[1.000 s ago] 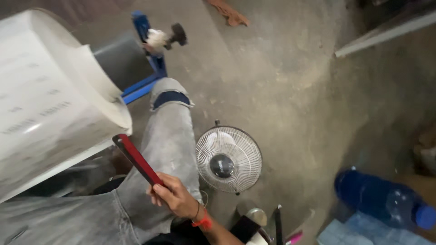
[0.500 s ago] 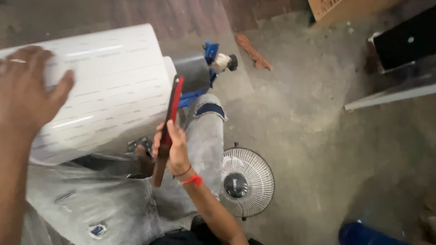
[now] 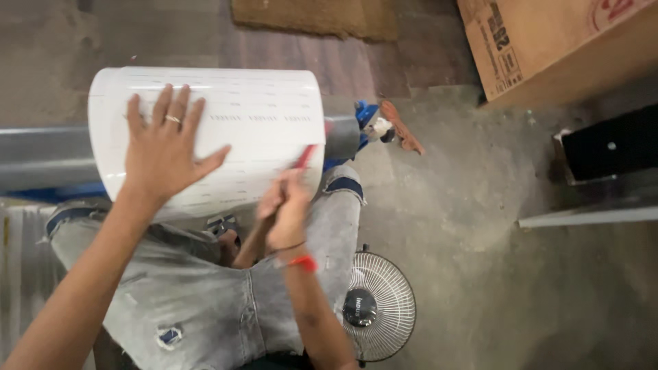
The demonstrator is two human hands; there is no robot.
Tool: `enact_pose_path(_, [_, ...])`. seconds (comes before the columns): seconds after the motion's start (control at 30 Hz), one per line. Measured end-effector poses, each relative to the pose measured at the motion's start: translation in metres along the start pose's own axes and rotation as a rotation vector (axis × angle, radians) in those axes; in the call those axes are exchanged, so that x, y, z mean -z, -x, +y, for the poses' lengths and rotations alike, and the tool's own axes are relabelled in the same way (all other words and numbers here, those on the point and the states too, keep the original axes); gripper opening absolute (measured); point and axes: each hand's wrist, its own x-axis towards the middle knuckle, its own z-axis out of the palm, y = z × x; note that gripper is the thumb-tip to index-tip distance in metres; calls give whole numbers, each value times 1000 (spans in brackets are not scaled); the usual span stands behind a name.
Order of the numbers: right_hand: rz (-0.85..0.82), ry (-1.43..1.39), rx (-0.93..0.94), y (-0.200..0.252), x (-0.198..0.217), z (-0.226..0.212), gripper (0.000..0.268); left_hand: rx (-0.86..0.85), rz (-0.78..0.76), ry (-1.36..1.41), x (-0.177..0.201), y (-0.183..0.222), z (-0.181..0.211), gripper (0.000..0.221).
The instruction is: The person uses a flat tool to smooth a large sheet of labels onto a cylindrical roller and flips through a stack of printed paper labels.
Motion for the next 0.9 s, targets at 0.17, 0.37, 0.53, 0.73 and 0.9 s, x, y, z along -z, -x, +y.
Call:
enact_pose_path(0.17, [-299,227,-566,73,-19,32,34,-27,-98,34,34,25,8,77])
enact_pose_path(0.37, [-108,291,-361,72,5,-29,39,93,-102,48,29,-57,-95,38])
enact_pose_path(0.53, [-56,236,-286,72,17,-25,43,234,-170,273,-55,-109,-113,22])
enact_pose_path(0.73, [-45,110,-281,81,55,2,41,203,-100,292,-69,-53,-90,24])
enact_pose_path(0.9, [-32,75,-247,68,55,7,34,93,186,245,-10,-19,-55,38])
